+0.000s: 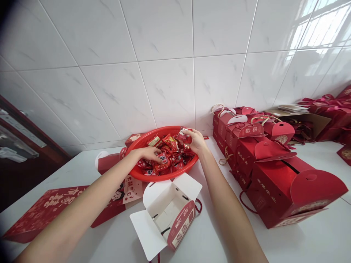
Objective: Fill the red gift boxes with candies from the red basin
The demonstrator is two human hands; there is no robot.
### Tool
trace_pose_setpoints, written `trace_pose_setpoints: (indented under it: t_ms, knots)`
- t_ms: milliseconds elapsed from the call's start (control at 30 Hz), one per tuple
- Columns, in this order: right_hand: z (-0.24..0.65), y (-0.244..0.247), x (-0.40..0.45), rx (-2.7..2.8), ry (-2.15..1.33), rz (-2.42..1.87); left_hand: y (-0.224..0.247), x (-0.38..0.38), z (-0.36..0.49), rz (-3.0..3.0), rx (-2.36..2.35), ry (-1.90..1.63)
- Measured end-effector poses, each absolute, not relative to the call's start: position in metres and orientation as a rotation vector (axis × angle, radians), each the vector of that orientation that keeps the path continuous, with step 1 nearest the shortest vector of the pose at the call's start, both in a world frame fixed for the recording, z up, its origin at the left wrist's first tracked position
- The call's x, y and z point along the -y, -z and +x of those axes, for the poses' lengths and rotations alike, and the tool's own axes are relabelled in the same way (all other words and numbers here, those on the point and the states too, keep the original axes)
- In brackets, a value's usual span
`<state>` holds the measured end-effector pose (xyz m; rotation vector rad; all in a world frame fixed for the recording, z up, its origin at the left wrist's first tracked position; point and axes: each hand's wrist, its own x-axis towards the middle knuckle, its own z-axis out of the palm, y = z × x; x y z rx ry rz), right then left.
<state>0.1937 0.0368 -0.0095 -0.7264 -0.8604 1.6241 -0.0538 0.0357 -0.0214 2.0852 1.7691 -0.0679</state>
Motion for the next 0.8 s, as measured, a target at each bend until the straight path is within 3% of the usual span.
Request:
trace_pose_setpoints:
  t_ms: [300, 800]
  knots:
    - [0.192, 0.005, -0.032, 0.825, -1.612, -0.684, 0.008, -0.028, -0.043, 2.018, -1.753, 0.307]
    - [0.193, 0.007, -0.036, 0.764, -1.630, -0.724, 0.010, -0.030, -0.043, 2.038, -1.730, 0.341]
